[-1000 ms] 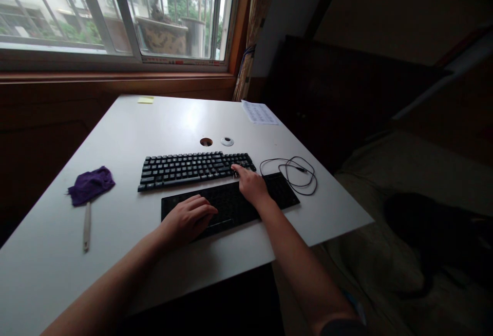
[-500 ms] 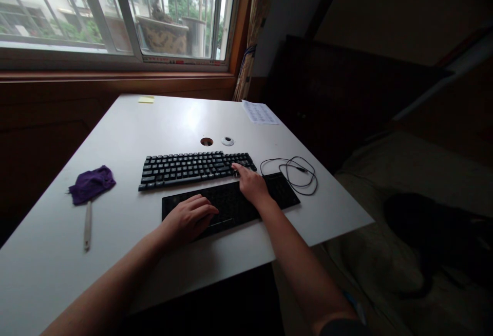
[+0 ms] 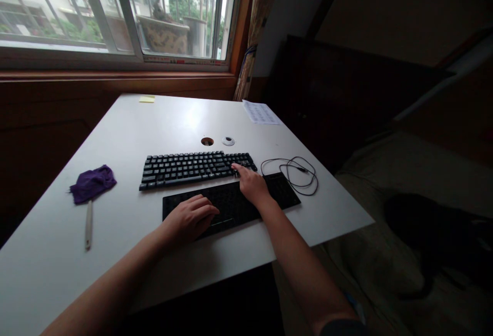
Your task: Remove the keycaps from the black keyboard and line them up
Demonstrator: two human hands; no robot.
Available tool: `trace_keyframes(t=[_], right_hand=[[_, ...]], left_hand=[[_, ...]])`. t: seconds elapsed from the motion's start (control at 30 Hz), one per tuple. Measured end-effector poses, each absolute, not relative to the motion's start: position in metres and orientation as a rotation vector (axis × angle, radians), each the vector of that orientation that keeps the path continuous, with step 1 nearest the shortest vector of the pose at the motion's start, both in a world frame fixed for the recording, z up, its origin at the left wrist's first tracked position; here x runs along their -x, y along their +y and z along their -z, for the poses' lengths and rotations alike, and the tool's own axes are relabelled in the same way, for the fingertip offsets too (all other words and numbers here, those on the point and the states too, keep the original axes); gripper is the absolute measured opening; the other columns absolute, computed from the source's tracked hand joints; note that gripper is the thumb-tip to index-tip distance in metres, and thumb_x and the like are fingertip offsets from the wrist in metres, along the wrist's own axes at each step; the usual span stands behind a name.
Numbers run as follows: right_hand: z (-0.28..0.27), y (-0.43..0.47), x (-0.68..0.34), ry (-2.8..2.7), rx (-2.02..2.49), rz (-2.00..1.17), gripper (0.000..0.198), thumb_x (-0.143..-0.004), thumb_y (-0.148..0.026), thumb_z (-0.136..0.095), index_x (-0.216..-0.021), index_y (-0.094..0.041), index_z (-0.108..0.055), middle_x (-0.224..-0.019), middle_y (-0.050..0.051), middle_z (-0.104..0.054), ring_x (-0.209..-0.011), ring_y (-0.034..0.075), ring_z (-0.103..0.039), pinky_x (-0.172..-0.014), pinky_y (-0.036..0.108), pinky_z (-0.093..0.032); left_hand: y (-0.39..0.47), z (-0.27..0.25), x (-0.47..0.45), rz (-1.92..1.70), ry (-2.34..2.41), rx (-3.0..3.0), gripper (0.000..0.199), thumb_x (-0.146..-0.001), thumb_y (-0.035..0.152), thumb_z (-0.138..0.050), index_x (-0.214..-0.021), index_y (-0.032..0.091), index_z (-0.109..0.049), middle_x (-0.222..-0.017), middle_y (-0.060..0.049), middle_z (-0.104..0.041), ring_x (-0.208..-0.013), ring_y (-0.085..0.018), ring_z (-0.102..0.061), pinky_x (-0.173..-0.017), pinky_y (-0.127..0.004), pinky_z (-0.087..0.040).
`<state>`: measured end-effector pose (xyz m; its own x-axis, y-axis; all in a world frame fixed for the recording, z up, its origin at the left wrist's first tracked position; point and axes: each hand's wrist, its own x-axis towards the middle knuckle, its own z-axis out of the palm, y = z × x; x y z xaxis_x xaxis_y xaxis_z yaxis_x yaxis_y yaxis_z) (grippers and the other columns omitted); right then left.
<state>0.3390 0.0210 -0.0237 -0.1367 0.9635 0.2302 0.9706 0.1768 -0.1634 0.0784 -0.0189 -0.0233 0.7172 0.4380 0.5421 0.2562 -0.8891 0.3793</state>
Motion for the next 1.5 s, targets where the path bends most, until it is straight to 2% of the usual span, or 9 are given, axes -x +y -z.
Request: trace_keyframes(t=[0.33, 0.77, 0.9, 1.1, 1.5], right_hand=[[0.0231, 0.0224, -0.3386, -2.196, 1.815, 0.008, 0.056, -0.093, -0.009, -0.038, -0.145, -0.026, -0.045, -0.143, 0.001, -0.057, -0.115, 0.019, -0.063, -0.1, 0.033, -0.049], [0.0219, 0.0215, -0.3385, -2.192, 1.811, 0.002, 0.056, -0.092, -0.009, -0.039, -0.145, -0.027, -0.045, -0.14, 0.001, -0.06, -0.114, 0.02, -0.064, -0.1, 0.033, -0.049], [0.023, 0.0198, -0.34, -2.135, 1.794, 0.021, 0.052, -0.091, -0.008, -0.041, -0.14, -0.025, -0.05, -0.138, 0.002, -0.061, -0.113, 0.019, -0.065, -0.099, 0.031, -0.049], [0.0249, 0.0165, -0.3433, -2.092, 1.779, 0.038, 0.044, -0.091, -0.008, -0.044, -0.128, -0.025, -0.059, -0.124, 0.002, -0.07, -0.106, 0.019, -0.068, -0.097, 0.029, -0.05], [0.0237, 0.0162, -0.3415, -2.127, 1.824, 0.038, 0.044, -0.091, -0.01, -0.045, -0.128, -0.028, -0.06, -0.123, 0.001, -0.07, -0.102, 0.02, -0.069, -0.091, 0.03, -0.052]], left_hand=[[-0.0196, 0.0193, -0.0787, -0.942, 0.542, -2.654, 0.018, -0.096, 0.014, -0.048, -0.103, 0.018, -0.065, -0.087, -0.007, -0.067, -0.079, -0.017, -0.06, -0.072, -0.03, -0.052], [-0.0187, 0.0244, -0.0777, -0.917, 0.544, -2.639, 0.018, -0.094, 0.012, -0.051, -0.104, 0.018, -0.065, -0.089, -0.006, -0.067, -0.082, -0.018, -0.059, -0.075, -0.031, -0.051], [-0.0184, 0.0244, -0.0777, -0.903, 0.543, -2.63, 0.019, -0.094, 0.012, -0.05, -0.104, 0.018, -0.065, -0.09, -0.007, -0.066, -0.082, -0.018, -0.058, -0.075, -0.031, -0.05], [-0.0184, 0.0236, -0.0781, -0.902, 0.543, -2.624, 0.018, -0.095, 0.012, -0.051, -0.105, 0.019, -0.064, -0.09, -0.006, -0.066, -0.081, -0.018, -0.057, -0.074, -0.03, -0.05], [-0.0192, 0.0221, -0.0771, -0.9, 0.551, -2.636, 0.019, -0.094, 0.012, -0.049, -0.104, 0.018, -0.065, -0.089, -0.007, -0.066, -0.081, -0.017, -0.059, -0.074, -0.03, -0.051]])
